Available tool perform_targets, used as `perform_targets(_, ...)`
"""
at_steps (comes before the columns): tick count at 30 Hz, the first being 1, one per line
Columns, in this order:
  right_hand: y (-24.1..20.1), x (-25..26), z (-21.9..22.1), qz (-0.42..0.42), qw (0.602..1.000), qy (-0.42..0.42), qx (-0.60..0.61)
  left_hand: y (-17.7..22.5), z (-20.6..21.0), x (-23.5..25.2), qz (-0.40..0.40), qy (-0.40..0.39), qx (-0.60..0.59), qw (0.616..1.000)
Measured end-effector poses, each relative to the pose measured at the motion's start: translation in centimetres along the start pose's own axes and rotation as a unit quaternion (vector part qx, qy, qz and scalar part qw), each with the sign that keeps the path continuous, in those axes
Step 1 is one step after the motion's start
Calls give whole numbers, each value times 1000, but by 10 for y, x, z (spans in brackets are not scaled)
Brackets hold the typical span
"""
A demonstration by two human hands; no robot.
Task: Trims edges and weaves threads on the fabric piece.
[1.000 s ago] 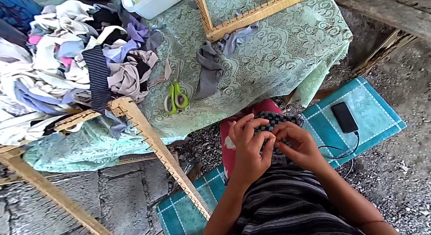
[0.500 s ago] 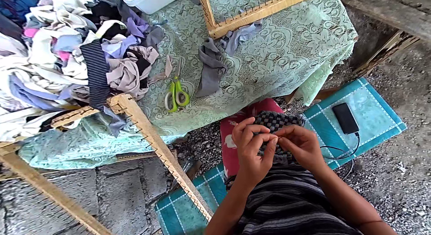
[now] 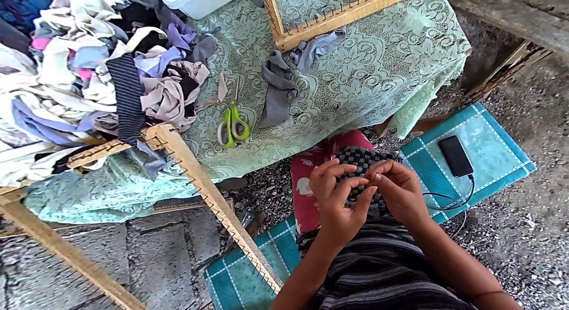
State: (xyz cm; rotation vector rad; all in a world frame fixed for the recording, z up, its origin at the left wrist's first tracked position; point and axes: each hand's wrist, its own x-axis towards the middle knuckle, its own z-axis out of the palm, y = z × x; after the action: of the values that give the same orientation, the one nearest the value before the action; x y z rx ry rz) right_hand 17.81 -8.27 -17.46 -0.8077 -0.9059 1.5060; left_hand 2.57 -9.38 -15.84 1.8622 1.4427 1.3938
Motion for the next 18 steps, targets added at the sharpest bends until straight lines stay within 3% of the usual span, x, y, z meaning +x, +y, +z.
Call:
perform_targets(4,2,-2,2,6,1000,-10,17,2,3,-2,-6,-8,1,1000)
perform_targets(10,-5,-2,2,118,982,-42,139,1,1,1,-3,0,-4,1000)
perform_targets(18,-5,-2,2,79,991,-11,105,2,-2,3,48,11,44,998)
